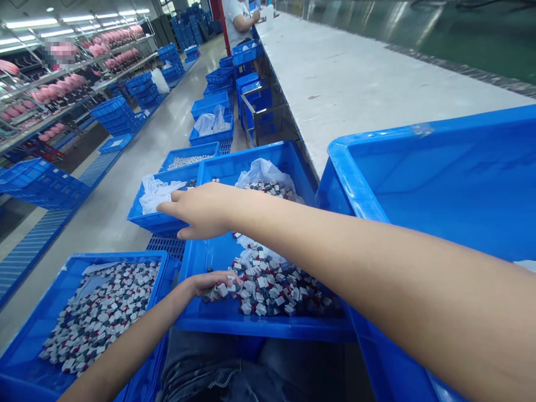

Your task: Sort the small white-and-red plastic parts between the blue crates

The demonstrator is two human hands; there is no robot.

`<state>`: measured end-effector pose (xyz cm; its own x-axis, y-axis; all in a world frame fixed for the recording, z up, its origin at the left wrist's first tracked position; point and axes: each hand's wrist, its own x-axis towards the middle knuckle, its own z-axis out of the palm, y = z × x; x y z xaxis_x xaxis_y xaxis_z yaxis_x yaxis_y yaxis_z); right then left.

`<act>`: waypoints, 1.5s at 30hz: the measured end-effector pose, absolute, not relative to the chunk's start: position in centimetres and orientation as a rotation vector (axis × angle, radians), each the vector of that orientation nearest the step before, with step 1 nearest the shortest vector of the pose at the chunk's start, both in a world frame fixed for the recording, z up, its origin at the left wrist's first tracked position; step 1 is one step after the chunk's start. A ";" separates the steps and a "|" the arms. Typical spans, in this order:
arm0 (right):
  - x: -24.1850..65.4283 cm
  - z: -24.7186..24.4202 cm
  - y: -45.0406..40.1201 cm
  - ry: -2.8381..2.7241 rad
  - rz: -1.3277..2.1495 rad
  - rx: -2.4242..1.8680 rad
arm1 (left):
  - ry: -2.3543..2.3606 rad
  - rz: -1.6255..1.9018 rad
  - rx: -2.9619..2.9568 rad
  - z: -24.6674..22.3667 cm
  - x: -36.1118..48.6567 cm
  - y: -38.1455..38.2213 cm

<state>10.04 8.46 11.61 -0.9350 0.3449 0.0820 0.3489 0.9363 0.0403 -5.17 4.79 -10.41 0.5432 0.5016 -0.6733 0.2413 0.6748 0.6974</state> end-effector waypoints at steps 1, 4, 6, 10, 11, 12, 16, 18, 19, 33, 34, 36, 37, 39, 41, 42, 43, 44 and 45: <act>10.0 11.6 8.5 -3.024 -0.072 -0.535 | 0.996 0.262 0.787 -10.0 -5.2 4.9; 10.0 11.6 8.6 -3.076 -0.042 -0.550 | 0.914 0.613 0.581 -8.1 -5.1 4.8; 9.9 11.5 8.8 -3.128 -0.022 -0.605 | 0.864 0.876 0.438 -6.3 -4.5 4.4; 9.8 11.0 8.9 -3.168 0.024 -0.637 | 0.835 1.202 0.182 -2.2 -2.6 3.7; 9.8 10.9 8.8 -3.168 0.029 -0.619 | 0.843 1.241 0.137 -1.3 -2.0 3.5; 9.7 10.8 8.8 -3.167 0.034 -0.597 | 0.851 1.273 0.100 -0.4 -1.5 3.3; 9.4 10.8 8.4 -3.168 0.059 -0.503 | 0.798 1.350 0.033 2.0 -0.1 2.6; 9.4 11.0 8.3 -3.133 0.114 -0.465 | 0.739 1.369 0.034 2.8 0.0 2.3; 9.4 11.1 8.3 -3.098 0.167 -0.450 | 0.720 1.378 0.031 3.2 0.0 2.2; 9.7 12.2 8.2 -2.560 1.221 -0.491 | 0.538 1.470 0.071 4.5 -1.5 1.1; 9.7 12.2 8.2 -2.524 1.296 -0.490 | 0.533 1.477 0.100 4.7 -1.6 1.0; 9.8 12.2 8.3 -2.449 1.436 -0.477 | 0.553 1.507 0.170 5.3 -1.8 0.6; 9.8 12.3 8.4 -2.407 1.505 -0.471 | 0.576 1.525 0.207 5.6 -1.8 0.4; 9.7 12.4 8.3 -2.325 1.618 -0.471 | 0.633 1.555 0.280 6.1 -1.9 0.0; 9.6 12.7 8.2 -2.272 1.670 -0.480 | 0.673 1.576 0.351 6.4 -1.8 -0.3; 9.6 12.8 8.1 -2.260 1.675 -0.492 | 0.687 1.590 0.381 6.5 -1.8 -0.4; 9.6 13.0 8.0 -2.248 1.679 -0.509 | 0.700 1.604 0.402 6.6 -1.8 -0.5; 9.6 13.1 7.9 -2.234 1.690 -0.524 | 0.713 1.615 0.412 6.7 -1.8 -0.6; 9.6 13.1 7.9 -2.216 1.709 -0.532 | 0.725 1.622 0.412 6.7 -1.8 -0.6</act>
<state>9.56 7.89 13.14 -0.8891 0.4577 0.0055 0.1109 0.2271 -0.9675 -1.77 -0.61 6.74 -0.1867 0.9733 -0.1337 -0.7491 -0.0530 0.6604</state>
